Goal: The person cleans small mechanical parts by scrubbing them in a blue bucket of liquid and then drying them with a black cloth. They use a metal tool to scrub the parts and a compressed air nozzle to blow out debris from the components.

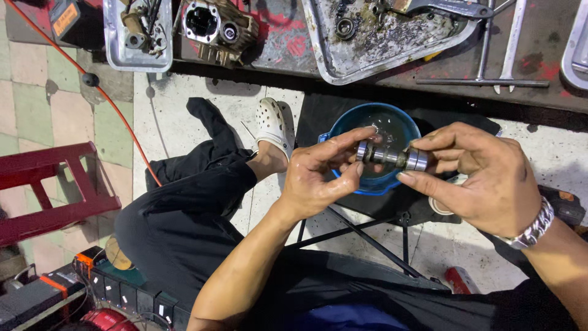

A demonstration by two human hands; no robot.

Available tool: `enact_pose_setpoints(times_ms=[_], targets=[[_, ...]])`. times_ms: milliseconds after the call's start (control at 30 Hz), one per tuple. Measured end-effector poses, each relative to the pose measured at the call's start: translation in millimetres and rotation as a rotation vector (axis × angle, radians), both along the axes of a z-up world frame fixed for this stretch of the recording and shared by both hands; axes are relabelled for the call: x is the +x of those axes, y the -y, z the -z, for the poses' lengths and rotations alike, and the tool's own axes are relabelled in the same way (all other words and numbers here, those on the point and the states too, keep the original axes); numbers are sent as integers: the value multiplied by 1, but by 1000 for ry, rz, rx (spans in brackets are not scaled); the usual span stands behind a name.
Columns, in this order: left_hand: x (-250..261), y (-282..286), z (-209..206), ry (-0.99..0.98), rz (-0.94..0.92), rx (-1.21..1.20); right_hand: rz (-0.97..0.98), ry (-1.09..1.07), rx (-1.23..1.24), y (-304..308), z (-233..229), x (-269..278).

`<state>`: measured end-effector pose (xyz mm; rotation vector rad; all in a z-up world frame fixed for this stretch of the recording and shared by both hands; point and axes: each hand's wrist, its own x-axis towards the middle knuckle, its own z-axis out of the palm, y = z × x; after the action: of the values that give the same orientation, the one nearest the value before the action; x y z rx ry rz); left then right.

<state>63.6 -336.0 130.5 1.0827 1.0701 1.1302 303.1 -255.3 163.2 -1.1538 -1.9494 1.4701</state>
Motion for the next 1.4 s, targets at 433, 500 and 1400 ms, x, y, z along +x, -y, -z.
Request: enact_pose_setpoints(times_ms=[433, 500, 1400], targets=[[10, 8, 9, 194, -132, -120, -75, -19, 502, 17, 16, -8], [10, 8, 10, 201, -147, -129, -74, -39, 532, 19, 17, -9], [-9, -5, -24, -414, 61, 313, 55, -82, -626, 7, 10, -2]])
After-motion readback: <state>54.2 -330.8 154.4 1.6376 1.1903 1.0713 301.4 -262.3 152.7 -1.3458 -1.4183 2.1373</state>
